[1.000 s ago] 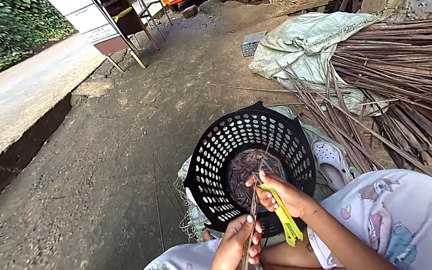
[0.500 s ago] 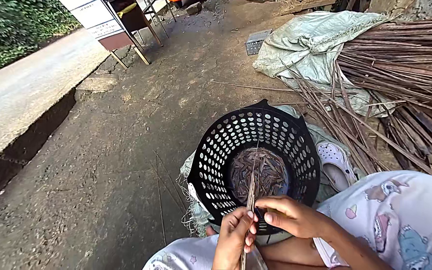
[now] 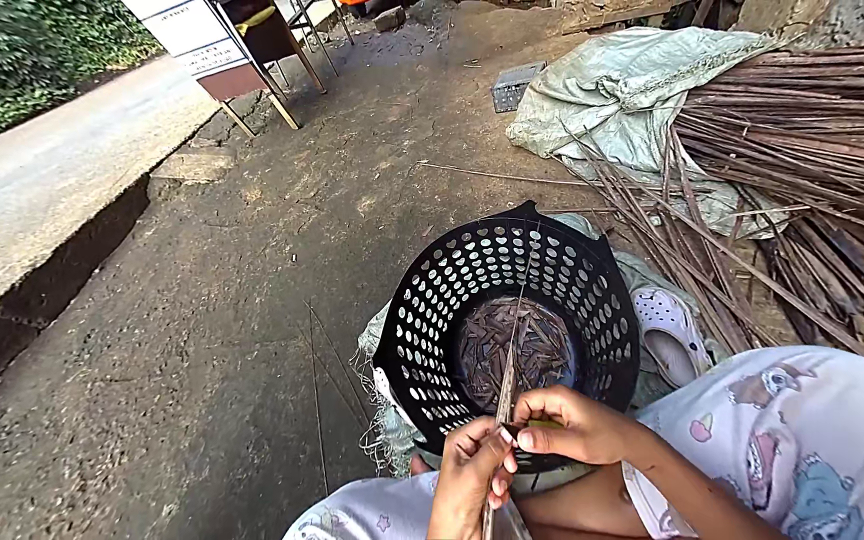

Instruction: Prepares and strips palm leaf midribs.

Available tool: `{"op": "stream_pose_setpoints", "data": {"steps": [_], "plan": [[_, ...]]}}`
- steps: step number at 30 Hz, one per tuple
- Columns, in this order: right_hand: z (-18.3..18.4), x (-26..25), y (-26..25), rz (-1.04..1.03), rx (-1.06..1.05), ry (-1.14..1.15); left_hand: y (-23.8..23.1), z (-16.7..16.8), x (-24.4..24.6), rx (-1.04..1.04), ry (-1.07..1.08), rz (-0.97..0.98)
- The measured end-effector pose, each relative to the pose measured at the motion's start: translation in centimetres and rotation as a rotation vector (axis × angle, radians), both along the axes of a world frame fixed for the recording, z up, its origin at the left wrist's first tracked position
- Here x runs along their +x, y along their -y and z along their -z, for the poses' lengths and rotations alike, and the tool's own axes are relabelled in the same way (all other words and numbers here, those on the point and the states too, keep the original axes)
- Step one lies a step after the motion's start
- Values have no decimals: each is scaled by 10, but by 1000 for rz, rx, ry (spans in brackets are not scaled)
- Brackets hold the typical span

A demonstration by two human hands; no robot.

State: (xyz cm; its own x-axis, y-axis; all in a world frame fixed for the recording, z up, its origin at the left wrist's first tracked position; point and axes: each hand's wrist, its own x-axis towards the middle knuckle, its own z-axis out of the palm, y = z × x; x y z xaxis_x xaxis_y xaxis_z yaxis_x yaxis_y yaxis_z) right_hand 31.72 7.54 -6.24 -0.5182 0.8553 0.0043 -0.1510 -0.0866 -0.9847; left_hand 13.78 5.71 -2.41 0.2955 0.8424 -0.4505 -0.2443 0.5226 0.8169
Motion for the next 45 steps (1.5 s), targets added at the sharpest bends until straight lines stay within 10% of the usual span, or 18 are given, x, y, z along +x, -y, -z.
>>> {"op": "stream_pose_setpoints", "data": {"steps": [22, 38, 45], "plan": [[5, -1, -7, -1, -92, -102, 2, 4, -4, -57, 131, -2], [9, -9, -25, 622, 70, -119, 2, 2, -8, -58, 28, 53], [3, 5, -17, 24, -119, -10, -4, 2, -4, -189, 32, 33]]}}
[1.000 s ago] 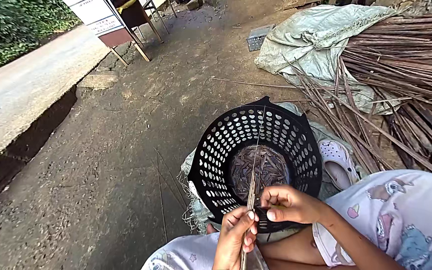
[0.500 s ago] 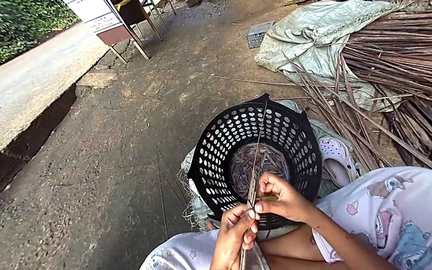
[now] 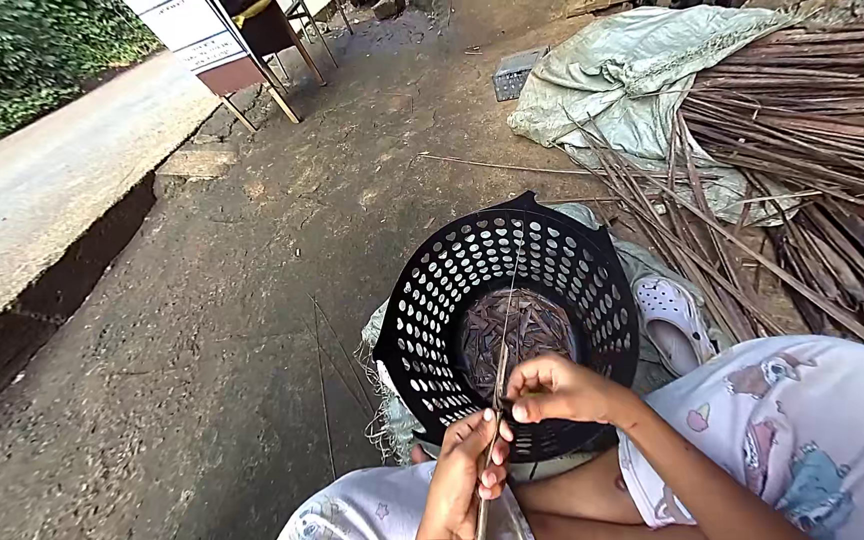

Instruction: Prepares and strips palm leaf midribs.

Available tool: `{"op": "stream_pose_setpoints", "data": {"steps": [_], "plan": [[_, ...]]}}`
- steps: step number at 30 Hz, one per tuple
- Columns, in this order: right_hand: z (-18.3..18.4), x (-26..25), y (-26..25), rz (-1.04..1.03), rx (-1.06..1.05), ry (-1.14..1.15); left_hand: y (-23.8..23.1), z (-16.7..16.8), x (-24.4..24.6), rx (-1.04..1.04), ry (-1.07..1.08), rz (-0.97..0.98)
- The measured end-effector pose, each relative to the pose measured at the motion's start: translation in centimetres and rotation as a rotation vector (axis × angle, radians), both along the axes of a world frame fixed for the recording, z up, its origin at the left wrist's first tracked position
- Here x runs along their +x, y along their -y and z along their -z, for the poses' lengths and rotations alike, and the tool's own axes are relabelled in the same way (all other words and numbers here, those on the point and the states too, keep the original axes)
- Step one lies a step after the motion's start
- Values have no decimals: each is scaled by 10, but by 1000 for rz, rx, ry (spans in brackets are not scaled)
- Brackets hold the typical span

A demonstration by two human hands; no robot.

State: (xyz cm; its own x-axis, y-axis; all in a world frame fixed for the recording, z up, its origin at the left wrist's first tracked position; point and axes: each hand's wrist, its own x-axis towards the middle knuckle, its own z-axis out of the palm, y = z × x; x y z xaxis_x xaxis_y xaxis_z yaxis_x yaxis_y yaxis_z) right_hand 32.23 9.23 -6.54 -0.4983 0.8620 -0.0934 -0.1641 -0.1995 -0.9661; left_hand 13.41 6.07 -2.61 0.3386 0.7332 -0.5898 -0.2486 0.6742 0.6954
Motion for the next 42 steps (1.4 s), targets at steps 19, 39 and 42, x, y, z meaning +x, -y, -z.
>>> {"op": "stream_pose_setpoints", "data": {"steps": [19, 39, 42], "plan": [[7, -10, -12, 581, 265, 120, -2, 0, -6, -107, 182, -48], [4, -19, -17, 547, 114, 4, -2, 2, -9, -134, 271, -46], [-2, -10, -21, 575, 70, -10, -2, 0, -7, -134, 231, -40]]}}
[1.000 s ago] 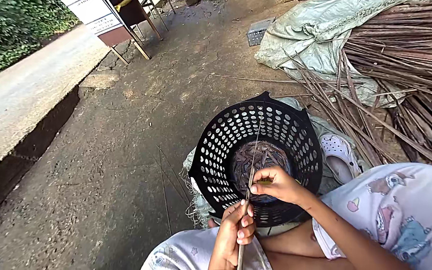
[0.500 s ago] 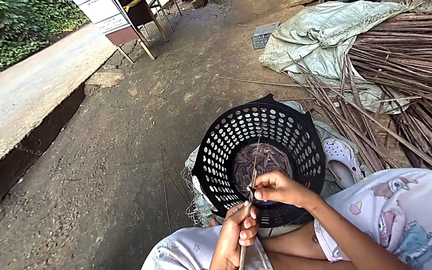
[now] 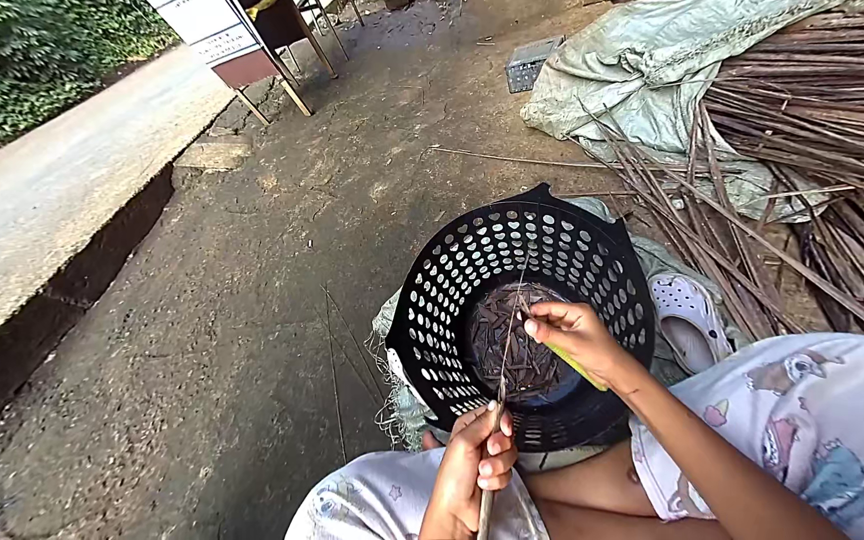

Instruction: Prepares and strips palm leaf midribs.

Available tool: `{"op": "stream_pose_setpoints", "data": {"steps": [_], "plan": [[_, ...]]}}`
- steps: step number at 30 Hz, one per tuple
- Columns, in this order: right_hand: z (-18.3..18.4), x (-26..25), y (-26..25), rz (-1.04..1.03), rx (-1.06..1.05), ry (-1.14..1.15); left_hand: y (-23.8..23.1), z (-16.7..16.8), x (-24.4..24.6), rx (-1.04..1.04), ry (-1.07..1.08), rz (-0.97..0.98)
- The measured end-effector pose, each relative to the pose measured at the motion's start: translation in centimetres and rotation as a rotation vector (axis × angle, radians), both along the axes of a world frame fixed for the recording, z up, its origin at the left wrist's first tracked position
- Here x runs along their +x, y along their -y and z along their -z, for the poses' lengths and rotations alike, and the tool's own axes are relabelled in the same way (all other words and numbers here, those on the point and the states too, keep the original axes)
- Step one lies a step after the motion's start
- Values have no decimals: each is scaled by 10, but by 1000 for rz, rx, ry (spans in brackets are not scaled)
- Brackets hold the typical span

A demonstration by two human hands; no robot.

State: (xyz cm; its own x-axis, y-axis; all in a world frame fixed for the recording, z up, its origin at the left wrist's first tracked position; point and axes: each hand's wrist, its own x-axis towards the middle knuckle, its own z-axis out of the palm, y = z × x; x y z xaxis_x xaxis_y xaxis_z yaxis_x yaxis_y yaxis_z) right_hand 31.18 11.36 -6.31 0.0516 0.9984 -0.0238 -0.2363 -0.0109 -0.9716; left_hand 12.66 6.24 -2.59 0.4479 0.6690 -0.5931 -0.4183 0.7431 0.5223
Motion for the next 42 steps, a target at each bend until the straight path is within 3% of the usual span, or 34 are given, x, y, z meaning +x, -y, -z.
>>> {"op": "stream_pose_setpoints", "data": {"steps": [4, 8, 12, 16, 25, 33, 38, 42], "plan": [[-9, 5, 2, 13, -136, 12, -1, 1, 0, -6, 17, 1], [-16, 18, 9, -369, -264, 67, -2, 3, -1, -14, 55, -4], [-11, 10, 10, -534, -177, -60, -2, 4, 0, -20, 113, 36], [1, 1, 4, -475, -45, -79, -1, 3, -2, -7, 114, 46], [3, -1, 3, -190, 42, -28, 0, 3, -2, 3, 117, 30], [2, 3, 3, -98, -24, -18, -1, 1, 1, -1, 101, 28], [-5, 16, -2, 110, -123, 26, 1, 3, -2, -7, 78, 17], [-10, 11, 15, -334, -189, -70, -1, 2, 2, 12, 41, 42]]}}
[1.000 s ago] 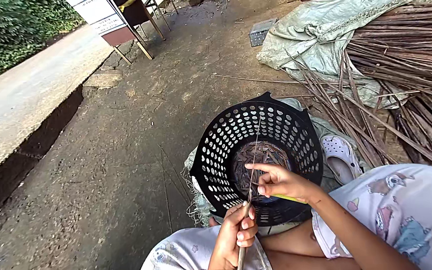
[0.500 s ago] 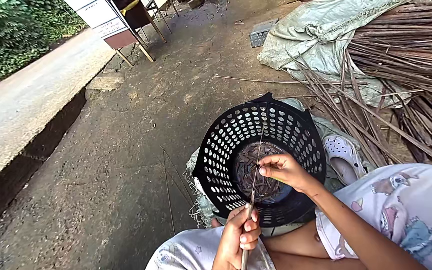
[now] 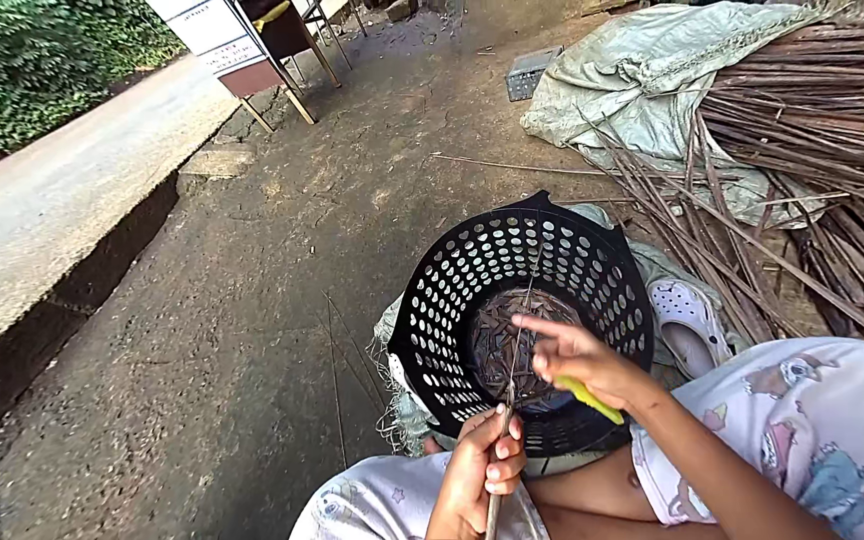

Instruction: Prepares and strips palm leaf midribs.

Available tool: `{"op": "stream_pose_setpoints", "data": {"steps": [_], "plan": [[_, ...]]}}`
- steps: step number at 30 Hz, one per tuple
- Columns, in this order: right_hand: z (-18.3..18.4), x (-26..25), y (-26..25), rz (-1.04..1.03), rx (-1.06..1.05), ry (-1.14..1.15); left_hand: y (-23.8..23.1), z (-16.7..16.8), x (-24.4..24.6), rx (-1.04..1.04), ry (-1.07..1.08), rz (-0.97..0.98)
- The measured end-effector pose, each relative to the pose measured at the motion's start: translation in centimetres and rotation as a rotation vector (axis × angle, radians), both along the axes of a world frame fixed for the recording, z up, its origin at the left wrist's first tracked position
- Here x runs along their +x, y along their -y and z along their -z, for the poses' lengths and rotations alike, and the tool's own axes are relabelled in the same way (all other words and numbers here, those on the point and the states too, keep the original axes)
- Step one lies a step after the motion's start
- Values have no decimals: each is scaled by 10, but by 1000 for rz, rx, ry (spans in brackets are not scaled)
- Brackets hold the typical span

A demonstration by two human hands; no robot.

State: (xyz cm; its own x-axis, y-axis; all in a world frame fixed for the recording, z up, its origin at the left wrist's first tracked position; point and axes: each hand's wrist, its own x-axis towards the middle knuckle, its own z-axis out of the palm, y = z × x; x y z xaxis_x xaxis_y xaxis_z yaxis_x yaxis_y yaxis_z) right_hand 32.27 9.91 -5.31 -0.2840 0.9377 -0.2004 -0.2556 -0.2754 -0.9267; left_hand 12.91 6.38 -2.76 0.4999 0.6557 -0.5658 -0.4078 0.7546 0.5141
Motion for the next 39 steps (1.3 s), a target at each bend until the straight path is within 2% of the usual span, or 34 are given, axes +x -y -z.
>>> {"op": "stream_pose_setpoints", "data": {"steps": [1, 3, 7, 9, 13, 16, 22, 30, 36, 38, 39], "plan": [[2, -6, 3, -85, -6, -35, 0, 1, 1, 4, -7, 11], [2, -14, 3, -112, -17, -61, 1, 1, 1, 20, -50, 37], [-7, -8, -8, 197, -68, 36, 7, -4, -5, 89, -236, 146], [-6, 1, -6, 221, -84, 2, 7, -6, -5, 151, -279, 150], [9, 0, 15, -201, 51, -114, 7, -5, 0, 217, -309, 32], [17, -12, 17, -337, 36, -132, 10, 0, 0, 277, -280, 17], [8, -13, 17, -151, -21, -89, 9, -1, -2, 295, -277, -2], [9, -32, 16, 204, 168, -26, 6, -5, -1, 283, -315, -16], [15, -23, -1, 465, 106, 33, 8, -4, -2, 255, -344, 1], [13, -14, -2, 439, 89, 28, 9, -4, -3, 229, -372, 8], [11, -11, 2, 316, 102, 23, 8, -5, -3, 212, -387, 9]]}}
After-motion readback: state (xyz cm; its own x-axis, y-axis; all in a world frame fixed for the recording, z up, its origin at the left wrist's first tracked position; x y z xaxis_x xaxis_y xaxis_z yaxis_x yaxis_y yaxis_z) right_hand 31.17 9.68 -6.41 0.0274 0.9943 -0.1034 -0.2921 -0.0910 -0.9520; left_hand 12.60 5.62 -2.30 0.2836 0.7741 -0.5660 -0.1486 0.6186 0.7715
